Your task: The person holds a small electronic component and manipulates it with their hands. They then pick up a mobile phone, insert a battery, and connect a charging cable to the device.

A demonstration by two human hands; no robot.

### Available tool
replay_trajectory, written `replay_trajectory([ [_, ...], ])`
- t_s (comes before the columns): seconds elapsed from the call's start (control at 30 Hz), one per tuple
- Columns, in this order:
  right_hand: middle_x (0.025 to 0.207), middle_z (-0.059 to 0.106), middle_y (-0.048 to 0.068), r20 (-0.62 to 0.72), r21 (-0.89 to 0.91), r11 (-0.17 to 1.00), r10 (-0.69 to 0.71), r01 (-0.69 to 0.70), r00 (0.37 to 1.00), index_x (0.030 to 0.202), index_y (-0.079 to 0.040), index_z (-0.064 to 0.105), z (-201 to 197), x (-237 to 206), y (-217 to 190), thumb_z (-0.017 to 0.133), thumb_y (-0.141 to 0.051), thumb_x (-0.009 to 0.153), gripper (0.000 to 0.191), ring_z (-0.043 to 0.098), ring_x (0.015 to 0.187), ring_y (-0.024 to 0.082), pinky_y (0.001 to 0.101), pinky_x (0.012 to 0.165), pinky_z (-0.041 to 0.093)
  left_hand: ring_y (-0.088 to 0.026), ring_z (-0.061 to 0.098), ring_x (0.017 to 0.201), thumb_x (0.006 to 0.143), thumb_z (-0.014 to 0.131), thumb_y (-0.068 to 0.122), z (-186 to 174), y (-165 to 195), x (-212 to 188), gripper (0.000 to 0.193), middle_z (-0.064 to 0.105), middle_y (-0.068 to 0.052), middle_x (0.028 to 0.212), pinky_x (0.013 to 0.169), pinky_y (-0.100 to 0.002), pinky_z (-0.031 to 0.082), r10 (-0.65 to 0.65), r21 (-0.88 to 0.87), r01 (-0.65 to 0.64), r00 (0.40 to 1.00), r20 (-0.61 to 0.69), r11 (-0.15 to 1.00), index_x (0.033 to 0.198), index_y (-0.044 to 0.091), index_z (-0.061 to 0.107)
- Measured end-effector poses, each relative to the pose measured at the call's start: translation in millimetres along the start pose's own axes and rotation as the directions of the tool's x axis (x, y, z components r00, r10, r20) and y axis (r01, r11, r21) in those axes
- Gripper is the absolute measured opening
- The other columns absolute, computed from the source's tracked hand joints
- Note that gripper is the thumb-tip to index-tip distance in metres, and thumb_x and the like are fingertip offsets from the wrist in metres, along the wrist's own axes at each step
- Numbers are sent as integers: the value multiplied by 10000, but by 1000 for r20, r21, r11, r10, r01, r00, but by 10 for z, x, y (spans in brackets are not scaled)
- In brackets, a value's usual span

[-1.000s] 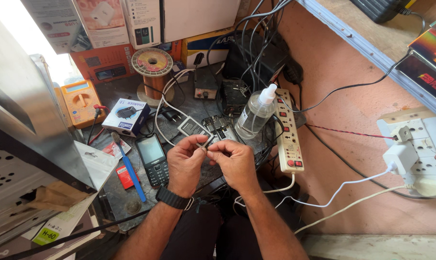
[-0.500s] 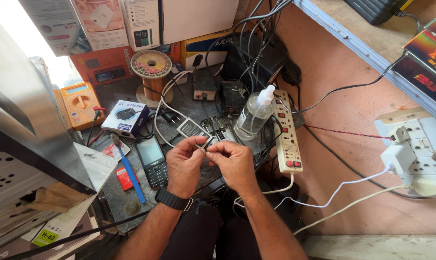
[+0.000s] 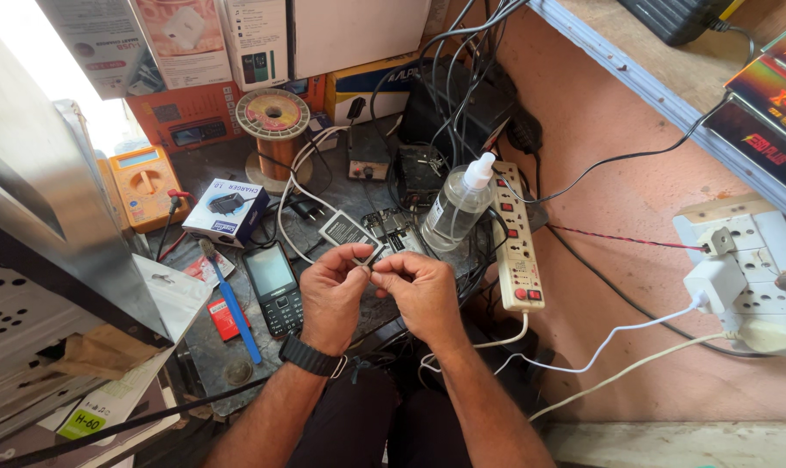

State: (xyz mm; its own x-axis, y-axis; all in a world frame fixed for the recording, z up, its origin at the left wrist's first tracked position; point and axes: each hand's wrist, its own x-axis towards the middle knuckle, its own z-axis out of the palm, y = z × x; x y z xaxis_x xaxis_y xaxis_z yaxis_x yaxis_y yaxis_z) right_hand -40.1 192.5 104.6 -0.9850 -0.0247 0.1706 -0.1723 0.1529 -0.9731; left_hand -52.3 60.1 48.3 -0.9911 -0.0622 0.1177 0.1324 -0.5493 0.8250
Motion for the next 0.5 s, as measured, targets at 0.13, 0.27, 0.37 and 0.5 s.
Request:
replay_trajectory([
  [0.13, 809, 757, 66, 4, 6, 1000, -4, 4, 1000, 922, 16, 770, -20, 0, -5, 759, 26, 856, 68, 702, 673, 97, 223, 608, 580, -59, 619, 725, 895, 605, -98, 10, 10, 1, 252, 680, -26, 850, 659, -194, 508, -2, 13, 2, 1000, 0, 1000, 1124, -55, 701],
  [0.27, 804, 761, 66, 1, -25, 1000, -13, 13, 1000, 923, 15, 772, -26, 10, -17, 759, 27, 853, 73, 704, 672, 98, 223, 606, 579, -60, 629, 732, 894, 602, -96, 18, 30, 13, 256, 687, -26, 859, 667, -198, 519, -11, -6, 11, 1000, 8, 1000, 1128, -54, 696],
  [0.37, 803, 759, 68, 0, -31, 999, -12, 12, 1000, 922, 15, 773, -19, 11, -15, 759, 28, 853, 72, 704, 673, 99, 223, 607, 579, -61, 639, 740, 896, 600, -93, 20, 37, 13, 252, 694, -26, 869, 676, -199, 529, -9, -17, 9, 1000, 14, 1000, 1128, -53, 689],
  [0.5, 808, 756, 75, 3, 1, 1000, -12, 12, 1000, 925, 18, 772, -12, 5, -11, 759, 31, 856, 72, 700, 678, 101, 223, 613, 577, -60, 629, 730, 900, 601, -93, 13, 32, 7, 251, 688, -25, 861, 666, -198, 519, 2, -11, -2, 1000, 16, 1000, 1131, -53, 692],
])
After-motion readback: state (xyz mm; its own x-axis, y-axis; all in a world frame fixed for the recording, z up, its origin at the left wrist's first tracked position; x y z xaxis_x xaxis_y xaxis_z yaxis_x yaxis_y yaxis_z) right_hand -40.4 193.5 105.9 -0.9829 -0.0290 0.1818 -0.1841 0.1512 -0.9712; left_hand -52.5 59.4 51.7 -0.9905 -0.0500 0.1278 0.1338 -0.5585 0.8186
